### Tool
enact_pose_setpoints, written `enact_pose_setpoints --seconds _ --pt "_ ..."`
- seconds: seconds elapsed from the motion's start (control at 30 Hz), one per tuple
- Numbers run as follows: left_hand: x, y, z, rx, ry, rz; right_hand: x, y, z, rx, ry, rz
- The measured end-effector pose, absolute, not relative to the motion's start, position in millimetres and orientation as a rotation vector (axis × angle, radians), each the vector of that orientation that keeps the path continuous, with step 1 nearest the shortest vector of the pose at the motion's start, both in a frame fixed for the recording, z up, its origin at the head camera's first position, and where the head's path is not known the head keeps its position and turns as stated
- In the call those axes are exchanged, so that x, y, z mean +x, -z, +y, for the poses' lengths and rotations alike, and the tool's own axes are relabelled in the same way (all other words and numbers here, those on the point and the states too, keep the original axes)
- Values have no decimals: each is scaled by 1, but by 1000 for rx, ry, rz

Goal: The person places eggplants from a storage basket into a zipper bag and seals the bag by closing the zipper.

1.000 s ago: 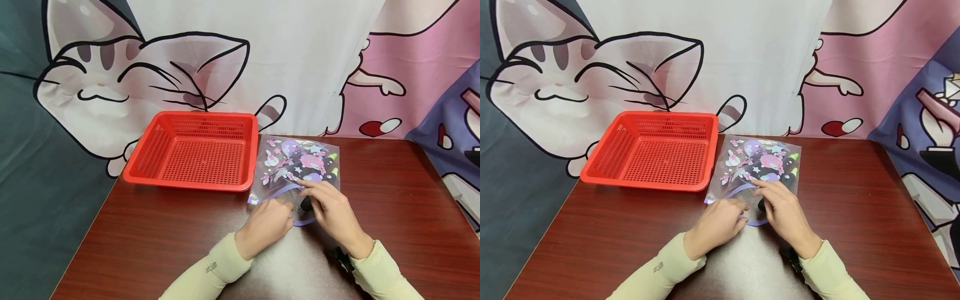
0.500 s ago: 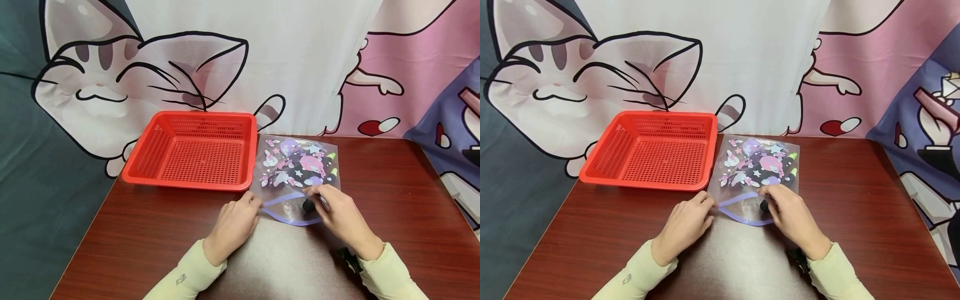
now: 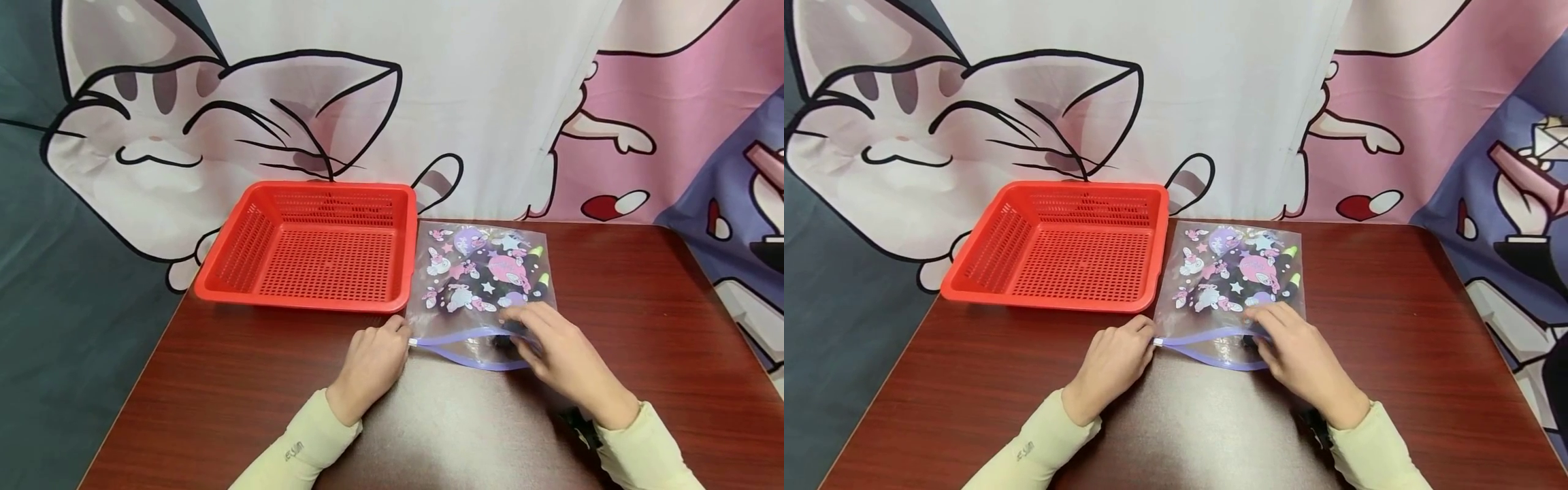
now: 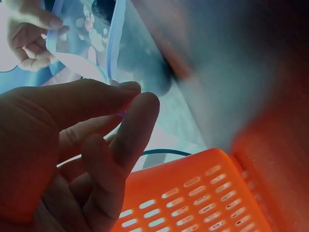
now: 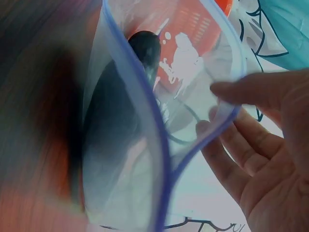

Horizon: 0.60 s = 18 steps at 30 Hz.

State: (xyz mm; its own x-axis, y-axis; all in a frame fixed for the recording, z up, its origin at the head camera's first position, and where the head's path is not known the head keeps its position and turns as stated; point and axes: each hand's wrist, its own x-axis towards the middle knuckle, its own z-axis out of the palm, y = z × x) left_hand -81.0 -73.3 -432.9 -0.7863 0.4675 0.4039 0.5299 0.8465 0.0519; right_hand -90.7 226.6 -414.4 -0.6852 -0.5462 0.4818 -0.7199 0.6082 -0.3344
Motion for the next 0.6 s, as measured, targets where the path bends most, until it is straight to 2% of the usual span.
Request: enact_pose_setpoints --seconds 0.3,0.6 --pt "-80 427 -75 -730 261 -2661 -94 408 187 1194 -745 -2468" --pt "-80 419 -77 -765 214 -2647 -88 418 133 1156 -672 -2395"
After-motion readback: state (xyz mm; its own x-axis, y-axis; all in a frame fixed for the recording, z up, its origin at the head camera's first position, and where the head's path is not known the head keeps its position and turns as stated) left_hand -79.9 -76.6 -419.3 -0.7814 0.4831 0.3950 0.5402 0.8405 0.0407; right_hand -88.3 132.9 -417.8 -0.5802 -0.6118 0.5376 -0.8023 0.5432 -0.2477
